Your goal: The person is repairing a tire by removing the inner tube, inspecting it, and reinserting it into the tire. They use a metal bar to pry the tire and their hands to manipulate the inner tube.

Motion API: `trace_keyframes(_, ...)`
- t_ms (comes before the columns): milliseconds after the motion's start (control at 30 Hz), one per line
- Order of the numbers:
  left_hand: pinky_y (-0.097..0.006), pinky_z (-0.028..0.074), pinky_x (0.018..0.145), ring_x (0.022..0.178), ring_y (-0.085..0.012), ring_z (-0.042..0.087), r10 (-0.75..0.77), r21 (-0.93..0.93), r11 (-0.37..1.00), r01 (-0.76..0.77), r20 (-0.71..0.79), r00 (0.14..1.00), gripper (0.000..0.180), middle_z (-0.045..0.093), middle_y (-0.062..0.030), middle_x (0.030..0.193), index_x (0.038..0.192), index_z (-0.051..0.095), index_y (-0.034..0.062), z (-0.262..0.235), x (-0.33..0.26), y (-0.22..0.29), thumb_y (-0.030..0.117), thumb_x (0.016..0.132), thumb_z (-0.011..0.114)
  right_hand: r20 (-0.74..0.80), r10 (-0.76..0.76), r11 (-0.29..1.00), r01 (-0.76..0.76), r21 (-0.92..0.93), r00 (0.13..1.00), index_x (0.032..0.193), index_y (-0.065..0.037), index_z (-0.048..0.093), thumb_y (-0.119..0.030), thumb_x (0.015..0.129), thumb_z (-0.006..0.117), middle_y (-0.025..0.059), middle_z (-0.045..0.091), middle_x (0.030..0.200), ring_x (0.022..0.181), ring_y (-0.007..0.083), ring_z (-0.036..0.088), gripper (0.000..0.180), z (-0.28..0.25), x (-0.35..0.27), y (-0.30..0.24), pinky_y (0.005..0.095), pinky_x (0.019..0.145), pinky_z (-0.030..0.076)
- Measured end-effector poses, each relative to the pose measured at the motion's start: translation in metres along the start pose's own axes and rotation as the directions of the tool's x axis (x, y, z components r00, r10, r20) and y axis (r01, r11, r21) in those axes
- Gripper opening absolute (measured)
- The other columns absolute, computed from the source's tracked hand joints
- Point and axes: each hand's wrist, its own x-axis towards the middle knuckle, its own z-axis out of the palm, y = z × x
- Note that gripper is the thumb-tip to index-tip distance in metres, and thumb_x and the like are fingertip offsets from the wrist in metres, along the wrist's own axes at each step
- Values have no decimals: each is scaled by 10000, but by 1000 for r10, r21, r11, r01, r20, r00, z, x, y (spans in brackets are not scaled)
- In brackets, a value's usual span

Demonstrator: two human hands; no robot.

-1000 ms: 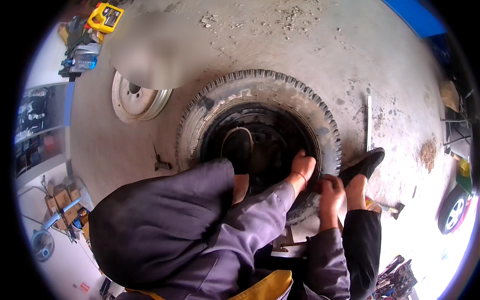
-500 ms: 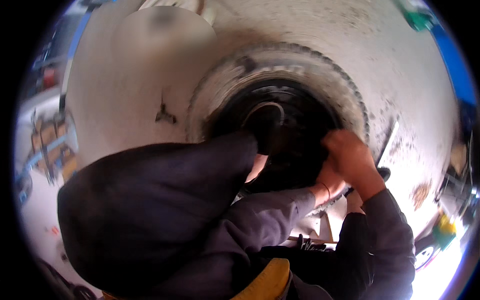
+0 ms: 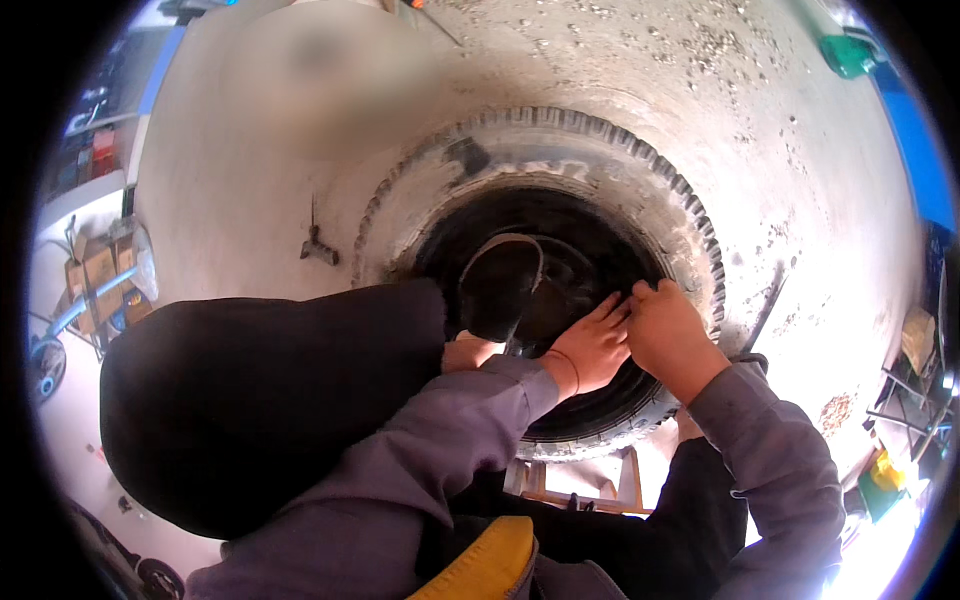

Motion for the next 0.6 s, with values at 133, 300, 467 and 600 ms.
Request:
trace_keyframes(133, -535, 234, 1193, 1305, -325, 466, 179, 135, 974, -183, 47, 983, 391, 599, -148, 1258, 1144, 666, 6, -1, 18, -19, 216, 846, 526, -43, -47, 998, 49, 27, 998, 666, -72, 693, -166, 718, 594, 64, 662, 813, 907, 231, 556, 146, -13, -4, 4, 355, 751, 415)
trace_keyframes(300, -519, 263, 1180, 1276, -301, 488, 253, 247, 940, -237, -37, 967, 354, 628, -141, 1188, 1069, 694, 28, -23, 23, -28, 217, 806, 551, 7, -76, 997, 76, -6, 997, 697, -66, 705, -142, 723, 589, 79, 666, 880, 892, 238, 565, 141, -31, -3, 2, 346, 765, 429)
trace_keyframes(467, -486, 349, 1098, 1197, -282, 525, 316, 183, 928, -326, 82, 945, 254, 646, -97, 1113, 947, 687, 53, -7, 52, -54, 214, 808, 547, 170, 148, 961, -182, 206, 974, 1100, -14, 642, -58, 837, 549, 167, 626, 1037, 1004, 337, 581, 282, -35, -5, 2, 399, 879, 514)
trace_keyframes(600, -414, 493, 885, 877, -282, 651, 176, -282, 956, -84, 319, 931, 226, 692, -127, 907, 863, 681, 91, -6, 68, -67, 269, 828, 546, 155, 174, 928, -215, 303, 972, 1083, 15, 621, -45, 816, 553, 235, 631, 992, 949, 395, 617, 282, -29, 1, -7, 435, 851, 525)
